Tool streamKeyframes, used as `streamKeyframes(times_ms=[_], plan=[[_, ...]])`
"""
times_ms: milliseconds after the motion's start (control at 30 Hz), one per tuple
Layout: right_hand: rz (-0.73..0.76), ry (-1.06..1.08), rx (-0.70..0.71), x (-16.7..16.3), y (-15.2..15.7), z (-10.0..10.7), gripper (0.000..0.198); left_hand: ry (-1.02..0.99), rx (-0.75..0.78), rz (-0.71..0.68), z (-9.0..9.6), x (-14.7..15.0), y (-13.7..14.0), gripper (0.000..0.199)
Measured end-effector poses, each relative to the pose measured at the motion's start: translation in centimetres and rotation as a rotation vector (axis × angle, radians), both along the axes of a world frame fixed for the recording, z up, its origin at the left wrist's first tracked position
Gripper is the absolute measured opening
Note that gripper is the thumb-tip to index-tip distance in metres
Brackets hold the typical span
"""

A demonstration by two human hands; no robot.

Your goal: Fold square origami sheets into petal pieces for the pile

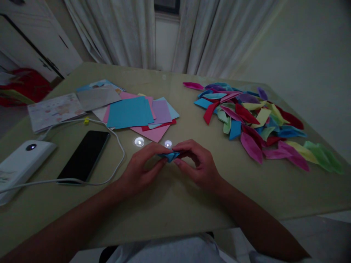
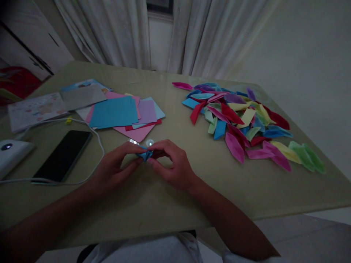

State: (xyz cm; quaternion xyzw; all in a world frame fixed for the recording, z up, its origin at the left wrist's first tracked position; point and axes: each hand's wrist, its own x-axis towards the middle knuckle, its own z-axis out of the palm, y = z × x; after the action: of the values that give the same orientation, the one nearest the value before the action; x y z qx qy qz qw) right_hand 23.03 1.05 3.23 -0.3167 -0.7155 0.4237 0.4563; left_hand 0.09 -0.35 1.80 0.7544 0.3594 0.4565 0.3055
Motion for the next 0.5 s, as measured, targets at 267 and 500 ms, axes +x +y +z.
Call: streamKeyframes(times_ms=[267,500], plan=[[0.031,0.008,0.032,-0.03,0.21,0.31,0.015,-0.181,-0.204,-0.094,0.00,0.16,0.26,0.013],[0.047,-0.010,0.104,0.01,0.40,0.51,0.013,-0.187,-0.294,-0.140,0.27,-0.07,0.29,0.010]])
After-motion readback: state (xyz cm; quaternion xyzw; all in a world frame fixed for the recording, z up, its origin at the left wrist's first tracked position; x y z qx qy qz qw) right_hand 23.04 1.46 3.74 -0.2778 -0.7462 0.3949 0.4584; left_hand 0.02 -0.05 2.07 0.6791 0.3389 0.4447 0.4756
